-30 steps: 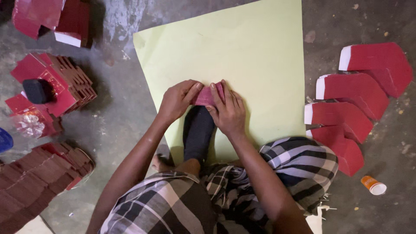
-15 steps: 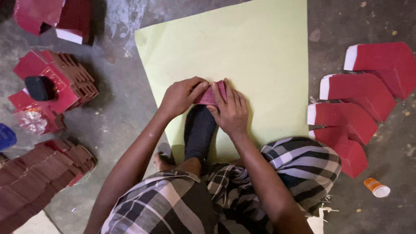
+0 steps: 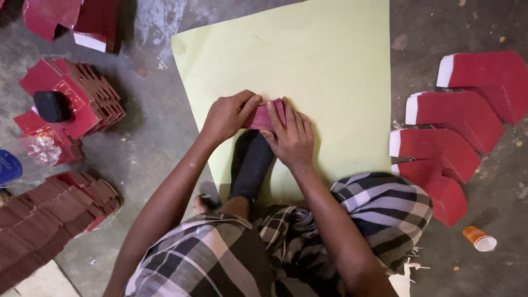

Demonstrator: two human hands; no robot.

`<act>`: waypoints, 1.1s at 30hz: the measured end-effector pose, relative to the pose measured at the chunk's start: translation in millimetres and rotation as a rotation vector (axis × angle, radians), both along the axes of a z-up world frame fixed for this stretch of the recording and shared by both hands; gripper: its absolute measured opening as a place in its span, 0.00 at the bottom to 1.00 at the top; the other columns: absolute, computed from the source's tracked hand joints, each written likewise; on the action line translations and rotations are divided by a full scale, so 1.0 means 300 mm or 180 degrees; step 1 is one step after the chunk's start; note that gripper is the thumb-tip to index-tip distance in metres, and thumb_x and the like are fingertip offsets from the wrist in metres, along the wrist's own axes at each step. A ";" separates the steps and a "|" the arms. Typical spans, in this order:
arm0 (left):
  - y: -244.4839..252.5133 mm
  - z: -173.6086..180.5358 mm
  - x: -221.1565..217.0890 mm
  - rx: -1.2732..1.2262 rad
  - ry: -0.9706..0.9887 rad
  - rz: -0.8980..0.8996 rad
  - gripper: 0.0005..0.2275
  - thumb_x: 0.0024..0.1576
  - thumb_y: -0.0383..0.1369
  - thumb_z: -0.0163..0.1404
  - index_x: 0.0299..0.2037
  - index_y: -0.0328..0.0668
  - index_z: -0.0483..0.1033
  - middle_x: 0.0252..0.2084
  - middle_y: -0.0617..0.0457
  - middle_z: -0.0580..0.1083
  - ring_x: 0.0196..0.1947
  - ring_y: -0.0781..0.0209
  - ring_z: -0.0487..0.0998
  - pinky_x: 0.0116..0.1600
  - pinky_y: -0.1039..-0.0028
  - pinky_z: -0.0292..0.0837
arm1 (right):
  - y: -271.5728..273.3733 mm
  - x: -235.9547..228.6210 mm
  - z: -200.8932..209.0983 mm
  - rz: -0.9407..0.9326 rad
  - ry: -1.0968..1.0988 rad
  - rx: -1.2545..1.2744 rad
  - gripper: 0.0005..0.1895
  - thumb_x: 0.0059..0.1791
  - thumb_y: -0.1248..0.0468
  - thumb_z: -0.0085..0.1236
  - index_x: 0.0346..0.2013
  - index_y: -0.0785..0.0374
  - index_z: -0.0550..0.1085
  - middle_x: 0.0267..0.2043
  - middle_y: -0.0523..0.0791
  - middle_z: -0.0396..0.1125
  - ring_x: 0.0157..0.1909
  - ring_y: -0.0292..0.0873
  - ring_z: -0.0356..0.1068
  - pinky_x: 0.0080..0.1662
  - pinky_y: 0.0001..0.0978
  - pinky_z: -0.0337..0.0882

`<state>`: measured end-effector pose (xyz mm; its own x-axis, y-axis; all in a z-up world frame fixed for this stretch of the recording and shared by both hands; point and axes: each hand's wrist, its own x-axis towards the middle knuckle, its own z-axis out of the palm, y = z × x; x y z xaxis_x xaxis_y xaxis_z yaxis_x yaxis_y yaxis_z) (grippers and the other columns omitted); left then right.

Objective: The person sits on the floor and repeatedly folds red and white paper packs by hand. They align edges, press folds, and stack finished units on the floor beside a light green work mat.

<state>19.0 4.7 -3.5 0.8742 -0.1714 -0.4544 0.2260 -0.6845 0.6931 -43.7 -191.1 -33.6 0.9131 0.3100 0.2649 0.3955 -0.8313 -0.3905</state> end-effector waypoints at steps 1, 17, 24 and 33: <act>-0.007 -0.009 -0.002 0.0154 -0.0104 -0.0046 0.16 0.66 0.46 0.45 0.40 0.43 0.79 0.24 0.45 0.77 0.26 0.44 0.80 0.33 0.59 0.72 | -0.004 -0.002 0.002 -0.0003 -0.0011 0.0002 0.31 0.60 0.42 0.45 0.70 0.58 0.69 0.66 0.57 0.65 0.61 0.56 0.71 0.61 0.48 0.68; -0.023 0.007 0.005 0.0068 -0.0371 -0.0218 0.15 0.64 0.45 0.47 0.44 0.44 0.80 0.34 0.43 0.79 0.33 0.42 0.80 0.37 0.58 0.74 | -0.005 -0.009 -0.015 0.0035 0.0096 -0.0043 0.33 0.60 0.40 0.43 0.72 0.57 0.66 0.70 0.56 0.61 0.62 0.56 0.69 0.62 0.50 0.68; -0.017 0.014 0.031 0.0375 -0.0011 -0.0069 0.15 0.66 0.46 0.46 0.41 0.44 0.80 0.29 0.42 0.78 0.30 0.42 0.79 0.37 0.57 0.73 | 0.000 -0.005 -0.031 0.0013 -0.0048 -0.0280 0.33 0.60 0.38 0.39 0.72 0.54 0.66 0.74 0.55 0.56 0.63 0.57 0.68 0.61 0.50 0.68; -0.009 -0.009 0.021 0.0182 -0.0391 -0.0204 0.14 0.66 0.43 0.45 0.39 0.43 0.79 0.29 0.44 0.78 0.30 0.42 0.79 0.35 0.55 0.72 | -0.002 -0.008 -0.054 0.0010 0.0034 -0.0243 0.35 0.60 0.38 0.34 0.74 0.54 0.63 0.75 0.55 0.55 0.64 0.56 0.69 0.63 0.51 0.67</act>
<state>25.3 2.0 -6.2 0.9119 -0.2056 -0.3552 0.0965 -0.7339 0.6724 -46.1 -191.6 -49.9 0.9147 0.3319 0.2304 0.3943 -0.8576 -0.3302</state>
